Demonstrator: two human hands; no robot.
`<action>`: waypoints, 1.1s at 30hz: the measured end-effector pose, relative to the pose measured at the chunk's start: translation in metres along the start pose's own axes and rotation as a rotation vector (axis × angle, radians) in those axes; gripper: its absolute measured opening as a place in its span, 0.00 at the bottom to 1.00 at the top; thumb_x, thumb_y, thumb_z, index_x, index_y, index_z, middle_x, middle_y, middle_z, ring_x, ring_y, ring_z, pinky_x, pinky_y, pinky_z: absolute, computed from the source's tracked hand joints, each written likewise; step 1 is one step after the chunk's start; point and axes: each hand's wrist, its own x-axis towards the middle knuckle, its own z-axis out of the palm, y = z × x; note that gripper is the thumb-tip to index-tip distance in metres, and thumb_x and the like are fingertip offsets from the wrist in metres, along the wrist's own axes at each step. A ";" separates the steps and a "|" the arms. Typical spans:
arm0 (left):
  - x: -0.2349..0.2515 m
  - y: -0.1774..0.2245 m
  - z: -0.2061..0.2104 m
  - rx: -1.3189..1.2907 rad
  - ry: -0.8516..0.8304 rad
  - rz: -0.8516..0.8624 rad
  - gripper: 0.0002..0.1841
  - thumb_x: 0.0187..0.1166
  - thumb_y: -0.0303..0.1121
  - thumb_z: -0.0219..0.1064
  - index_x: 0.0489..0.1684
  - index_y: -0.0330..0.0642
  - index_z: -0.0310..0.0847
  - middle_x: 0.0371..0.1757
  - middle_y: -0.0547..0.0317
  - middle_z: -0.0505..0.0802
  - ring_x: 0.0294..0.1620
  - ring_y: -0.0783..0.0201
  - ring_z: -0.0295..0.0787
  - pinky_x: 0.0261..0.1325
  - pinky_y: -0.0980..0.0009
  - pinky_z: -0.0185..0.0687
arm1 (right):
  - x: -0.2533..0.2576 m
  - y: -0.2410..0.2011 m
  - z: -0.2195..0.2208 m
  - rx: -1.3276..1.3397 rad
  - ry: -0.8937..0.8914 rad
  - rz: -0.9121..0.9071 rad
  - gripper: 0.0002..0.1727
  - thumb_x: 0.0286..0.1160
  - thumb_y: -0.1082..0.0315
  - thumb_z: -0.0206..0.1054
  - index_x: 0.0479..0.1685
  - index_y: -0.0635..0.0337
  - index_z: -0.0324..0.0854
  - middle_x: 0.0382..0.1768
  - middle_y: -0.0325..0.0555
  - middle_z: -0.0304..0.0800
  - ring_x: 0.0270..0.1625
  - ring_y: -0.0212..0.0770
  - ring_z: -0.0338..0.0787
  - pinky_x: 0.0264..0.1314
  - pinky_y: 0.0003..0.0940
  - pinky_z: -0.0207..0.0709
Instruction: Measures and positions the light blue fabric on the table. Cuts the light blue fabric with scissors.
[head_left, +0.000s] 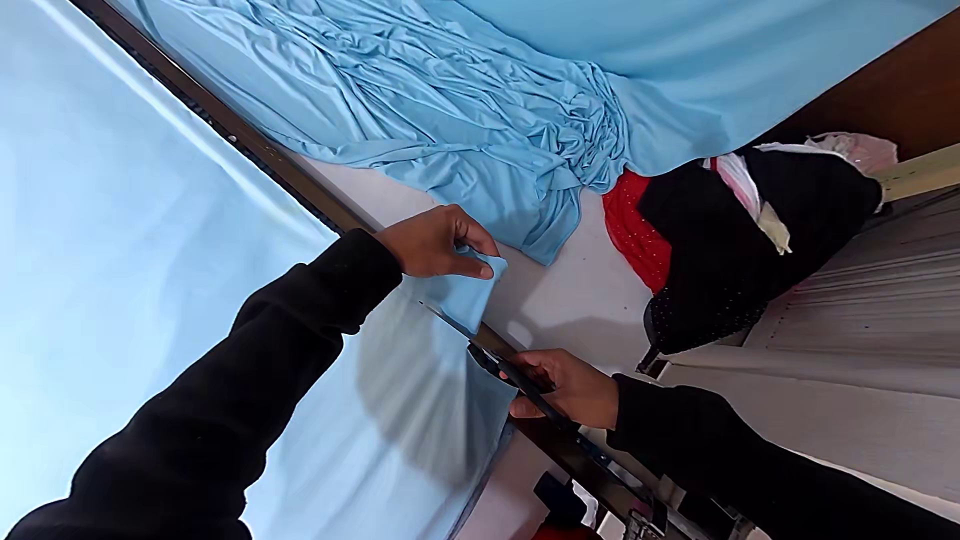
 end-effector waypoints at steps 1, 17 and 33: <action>0.000 0.001 0.000 0.000 0.000 0.006 0.05 0.74 0.30 0.77 0.41 0.40 0.93 0.30 0.63 0.95 0.30 0.75 0.87 0.36 0.75 0.84 | 0.000 -0.001 0.001 0.004 0.001 -0.004 0.37 0.55 0.39 0.84 0.62 0.53 0.85 0.37 0.35 0.91 0.36 0.27 0.88 0.43 0.24 0.83; 0.001 0.018 -0.002 0.047 -0.011 0.041 0.06 0.75 0.32 0.77 0.43 0.41 0.95 0.30 0.64 0.94 0.28 0.76 0.84 0.34 0.77 0.80 | 0.003 -0.025 0.021 0.042 0.047 -0.003 0.36 0.53 0.39 0.86 0.59 0.51 0.87 0.31 0.32 0.88 0.31 0.24 0.84 0.38 0.22 0.79; -0.002 0.042 -0.005 0.160 0.022 0.032 0.08 0.72 0.36 0.80 0.42 0.44 0.96 0.32 0.64 0.96 0.32 0.75 0.88 0.39 0.74 0.85 | 0.026 -0.054 0.033 -0.028 0.160 -0.065 0.38 0.47 0.38 0.89 0.56 0.52 0.88 0.32 0.37 0.90 0.33 0.31 0.86 0.39 0.30 0.83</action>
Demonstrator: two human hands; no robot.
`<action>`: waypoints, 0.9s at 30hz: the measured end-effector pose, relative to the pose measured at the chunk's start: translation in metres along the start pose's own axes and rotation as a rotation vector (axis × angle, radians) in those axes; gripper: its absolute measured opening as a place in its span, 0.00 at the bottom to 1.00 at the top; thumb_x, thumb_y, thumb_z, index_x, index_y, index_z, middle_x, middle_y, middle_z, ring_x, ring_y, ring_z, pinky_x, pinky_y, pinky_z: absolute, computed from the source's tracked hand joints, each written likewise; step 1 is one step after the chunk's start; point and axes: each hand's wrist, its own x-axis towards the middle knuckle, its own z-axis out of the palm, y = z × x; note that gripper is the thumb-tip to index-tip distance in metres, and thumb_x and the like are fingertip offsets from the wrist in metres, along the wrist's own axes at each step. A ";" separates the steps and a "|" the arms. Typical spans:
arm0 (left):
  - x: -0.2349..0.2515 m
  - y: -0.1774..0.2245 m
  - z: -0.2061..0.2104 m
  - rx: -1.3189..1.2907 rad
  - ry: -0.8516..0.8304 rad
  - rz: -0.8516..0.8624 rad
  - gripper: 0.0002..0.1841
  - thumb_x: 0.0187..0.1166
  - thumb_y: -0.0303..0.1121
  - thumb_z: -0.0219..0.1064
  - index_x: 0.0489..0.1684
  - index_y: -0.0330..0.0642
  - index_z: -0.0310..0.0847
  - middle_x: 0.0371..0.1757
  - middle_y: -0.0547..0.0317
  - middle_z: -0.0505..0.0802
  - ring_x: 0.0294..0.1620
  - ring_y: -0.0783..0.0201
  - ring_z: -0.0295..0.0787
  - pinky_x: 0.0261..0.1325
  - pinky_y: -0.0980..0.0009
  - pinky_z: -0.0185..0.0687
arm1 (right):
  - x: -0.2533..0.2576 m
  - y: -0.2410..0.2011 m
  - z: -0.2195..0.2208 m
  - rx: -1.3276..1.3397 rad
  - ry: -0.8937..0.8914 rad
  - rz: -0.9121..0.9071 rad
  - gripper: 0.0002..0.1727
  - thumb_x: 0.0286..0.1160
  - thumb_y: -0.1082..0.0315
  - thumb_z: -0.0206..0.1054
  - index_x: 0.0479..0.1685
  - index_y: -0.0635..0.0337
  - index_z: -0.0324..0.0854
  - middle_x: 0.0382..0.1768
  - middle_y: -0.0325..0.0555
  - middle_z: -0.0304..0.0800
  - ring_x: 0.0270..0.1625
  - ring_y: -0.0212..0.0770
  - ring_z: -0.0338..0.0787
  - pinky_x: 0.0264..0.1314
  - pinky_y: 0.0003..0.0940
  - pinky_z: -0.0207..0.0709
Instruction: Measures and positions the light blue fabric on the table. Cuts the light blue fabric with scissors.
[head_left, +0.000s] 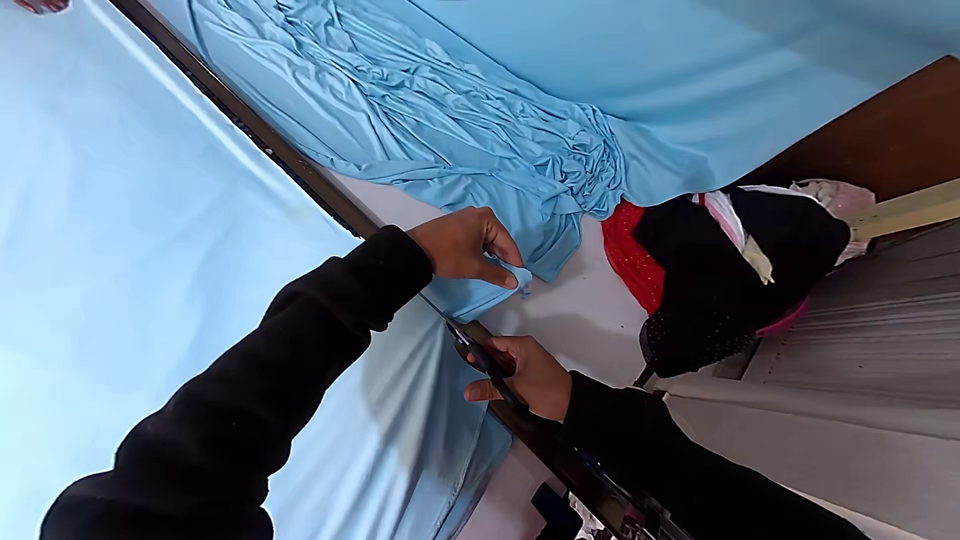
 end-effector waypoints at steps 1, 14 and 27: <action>0.000 0.000 0.002 0.017 0.006 0.013 0.07 0.72 0.36 0.80 0.41 0.44 0.96 0.33 0.64 0.96 0.33 0.75 0.89 0.41 0.72 0.86 | 0.003 0.000 0.001 0.003 0.005 -0.007 0.37 0.47 0.39 0.89 0.55 0.52 0.88 0.31 0.36 0.89 0.32 0.30 0.86 0.38 0.29 0.82; 0.001 0.051 0.049 0.423 0.103 -0.331 0.07 0.71 0.35 0.79 0.44 0.52 0.94 0.45 0.57 0.95 0.50 0.52 0.92 0.48 0.42 0.85 | 0.012 0.020 0.018 0.143 0.111 -0.131 0.27 0.47 0.48 0.91 0.41 0.55 0.89 0.21 0.36 0.89 0.18 0.30 0.84 0.20 0.26 0.81; -0.007 0.039 0.050 0.361 0.163 -0.323 0.07 0.73 0.34 0.78 0.45 0.52 0.93 0.43 0.58 0.94 0.47 0.55 0.91 0.44 0.47 0.84 | 0.026 0.009 0.038 0.249 0.230 -0.123 0.14 0.47 0.67 0.84 0.24 0.58 0.81 0.12 0.40 0.82 0.12 0.33 0.81 0.15 0.27 0.79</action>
